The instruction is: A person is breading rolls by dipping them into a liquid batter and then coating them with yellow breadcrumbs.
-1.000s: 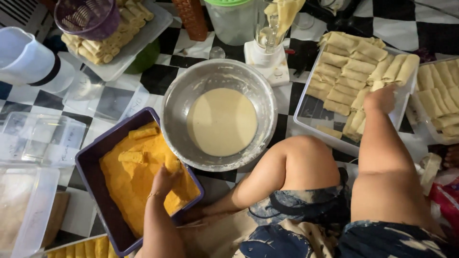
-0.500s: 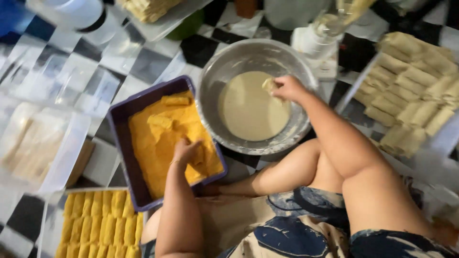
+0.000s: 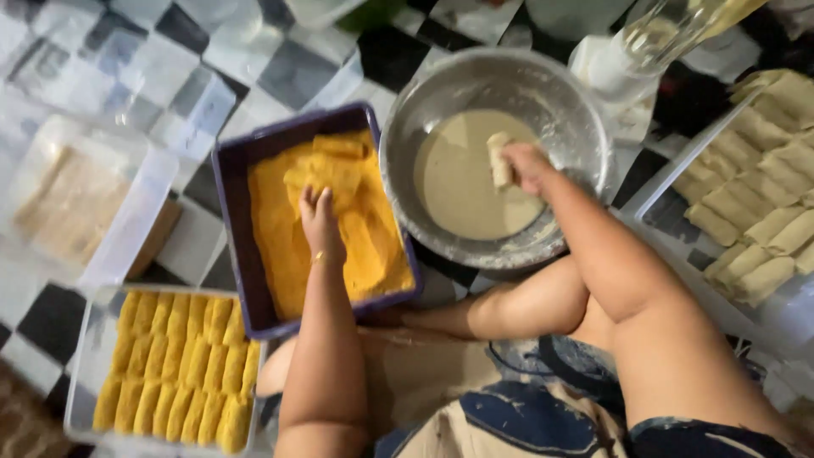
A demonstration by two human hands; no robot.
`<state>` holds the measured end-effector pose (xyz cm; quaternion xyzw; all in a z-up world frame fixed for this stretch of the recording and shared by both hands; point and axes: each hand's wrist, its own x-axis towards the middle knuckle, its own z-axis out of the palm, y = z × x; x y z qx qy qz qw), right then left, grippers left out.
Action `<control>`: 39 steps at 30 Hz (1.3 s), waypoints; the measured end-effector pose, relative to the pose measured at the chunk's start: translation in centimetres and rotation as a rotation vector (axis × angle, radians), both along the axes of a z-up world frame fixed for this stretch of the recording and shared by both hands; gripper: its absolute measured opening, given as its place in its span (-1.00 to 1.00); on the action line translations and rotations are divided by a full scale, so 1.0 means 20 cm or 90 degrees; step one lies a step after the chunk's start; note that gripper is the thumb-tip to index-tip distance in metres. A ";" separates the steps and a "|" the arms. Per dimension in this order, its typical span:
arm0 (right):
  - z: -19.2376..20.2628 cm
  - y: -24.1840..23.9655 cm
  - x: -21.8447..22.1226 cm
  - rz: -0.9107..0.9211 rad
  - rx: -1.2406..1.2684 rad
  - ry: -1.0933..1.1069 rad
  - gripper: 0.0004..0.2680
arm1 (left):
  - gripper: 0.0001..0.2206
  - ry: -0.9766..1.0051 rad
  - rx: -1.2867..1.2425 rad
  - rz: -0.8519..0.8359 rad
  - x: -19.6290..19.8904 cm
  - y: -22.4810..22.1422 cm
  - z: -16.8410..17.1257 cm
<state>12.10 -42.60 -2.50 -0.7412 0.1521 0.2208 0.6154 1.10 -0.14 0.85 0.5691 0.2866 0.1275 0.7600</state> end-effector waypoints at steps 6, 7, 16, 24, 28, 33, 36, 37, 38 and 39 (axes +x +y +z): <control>0.30 0.23 -0.08 -0.078 0.188 0.055 -0.62 | -0.66 -0.082 0.327 0.068 -0.05 -0.03 -0.01; 0.36 0.21 -0.09 -0.103 0.154 0.037 -0.53 | -0.77 -0.076 0.354 0.040 -0.02 -0.09 0.04; 0.30 0.19 -0.09 -0.214 0.120 0.001 -0.49 | -0.69 0.151 0.815 -0.380 -0.10 -0.11 -0.08; 0.64 0.34 -0.17 -0.032 0.186 0.002 -0.52 | -0.11 0.657 0.549 -0.523 -0.08 0.03 -0.39; 0.95 0.78 -0.40 0.502 -0.210 -0.188 -0.54 | -0.30 0.543 0.366 -0.636 -0.14 -0.01 -0.09; 0.43 1.15 -0.34 0.578 -0.344 -0.568 -0.87 | -0.07 0.459 0.206 -0.394 -0.23 -0.06 0.37; 0.67 1.02 -0.34 0.434 -0.334 -0.622 -0.94 | -0.17 0.336 0.116 -0.379 -0.28 -0.06 0.26; 0.79 0.93 -0.35 0.369 -0.282 -0.650 -0.91 | -0.27 0.280 0.173 -0.432 -0.25 -0.05 0.11; 0.86 0.75 -0.36 0.336 -0.317 -0.641 -0.91 | -0.27 0.264 0.172 -0.476 -0.22 0.02 -0.09; 0.93 0.58 -0.38 0.266 -0.312 -0.653 -0.90 | -0.28 0.319 0.384 -0.524 -0.18 0.08 -0.26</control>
